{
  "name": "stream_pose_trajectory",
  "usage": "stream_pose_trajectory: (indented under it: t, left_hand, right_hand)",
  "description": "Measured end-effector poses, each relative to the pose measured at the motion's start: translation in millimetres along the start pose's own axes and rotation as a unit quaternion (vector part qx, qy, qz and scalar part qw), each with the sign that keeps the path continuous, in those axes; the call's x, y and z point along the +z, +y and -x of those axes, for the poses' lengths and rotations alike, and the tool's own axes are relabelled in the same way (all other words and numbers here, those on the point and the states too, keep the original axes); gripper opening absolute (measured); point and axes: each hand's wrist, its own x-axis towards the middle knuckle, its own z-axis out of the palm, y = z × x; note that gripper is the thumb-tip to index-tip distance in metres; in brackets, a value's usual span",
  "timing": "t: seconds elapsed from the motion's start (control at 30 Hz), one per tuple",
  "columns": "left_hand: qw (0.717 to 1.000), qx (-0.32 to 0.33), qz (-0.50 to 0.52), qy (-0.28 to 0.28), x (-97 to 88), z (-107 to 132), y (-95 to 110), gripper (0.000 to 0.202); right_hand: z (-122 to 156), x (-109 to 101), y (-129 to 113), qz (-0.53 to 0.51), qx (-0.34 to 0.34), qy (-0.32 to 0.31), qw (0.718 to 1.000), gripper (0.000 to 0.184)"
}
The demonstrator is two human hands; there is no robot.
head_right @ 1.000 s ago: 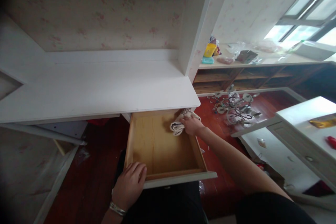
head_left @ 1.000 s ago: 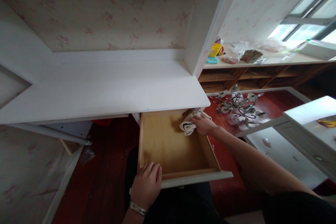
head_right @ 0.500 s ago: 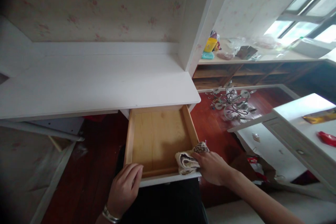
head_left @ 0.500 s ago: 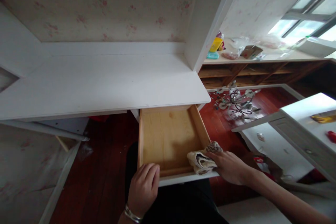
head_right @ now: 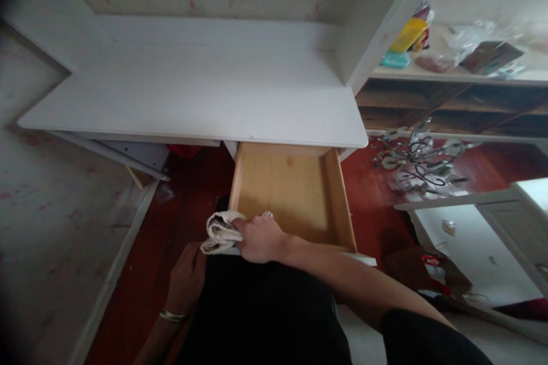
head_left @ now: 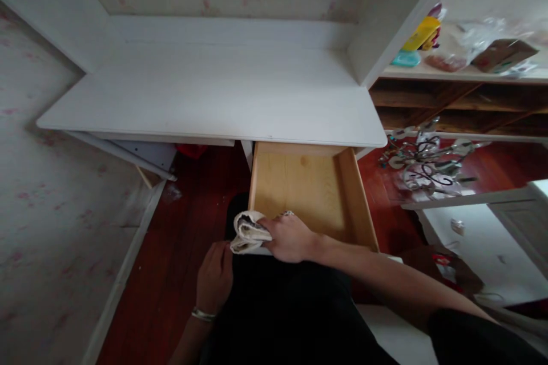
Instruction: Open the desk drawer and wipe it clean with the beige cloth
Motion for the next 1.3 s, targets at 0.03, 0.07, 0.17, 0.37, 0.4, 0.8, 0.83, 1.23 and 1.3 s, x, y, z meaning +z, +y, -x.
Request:
stream_pose_trajectory:
  t: [0.03,0.07,0.17,0.37,0.4,0.8,0.83,1.23,1.3]
  left_hand:
    - [1.000,0.001,0.002,-0.007,1.1,2.3,1.9,0.024]
    - [1.000,0.003,0.006,-0.013,2.3,3.8,4.1,0.024]
    - [1.000,0.004,0.014,-0.022,5.1,5.2,9.6,0.024]
    - [0.998,0.055,0.005,-0.026,10.4,3.8,2.0,0.025]
    - [0.997,0.071,0.004,-0.027,10.9,4.0,-1.1,0.023]
    - [0.996,-0.021,0.084,-0.024,4.6,-0.9,13.6,0.026]
    - [0.996,-0.017,0.084,-0.024,4.1,-1.3,13.7,0.027]
    - [0.999,-0.019,0.009,-0.047,6.5,-0.2,5.1,0.036]
    - [0.997,-0.060,-0.004,-0.057,5.7,-4.3,6.2,0.039]
  right_hand:
    - [-2.1,-4.4,0.3,-0.008,0.000,-0.003,1.000,0.035]
    - [-1.7,-10.4,1.9,-0.019,0.006,-0.001,1.000,0.032]
    - [9.8,-31.9,7.7,-0.053,0.052,0.059,0.996,0.028]
    - [15.9,-22.4,-3.9,-0.062,-0.067,0.114,0.989,0.041]
    - [10.0,-11.6,-5.1,-0.064,-0.112,0.105,0.986,0.047]
    - [-97.3,-3.1,41.0,0.146,-0.180,0.136,0.963,0.046]
    - [-108.7,-15.2,48.2,0.172,-0.166,0.148,0.960,0.044]
    - [-123.2,-42.7,63.6,0.073,-0.039,0.112,0.990,0.057]
    - [-98.6,-30.5,49.9,0.020,-0.075,0.076,0.994,0.059]
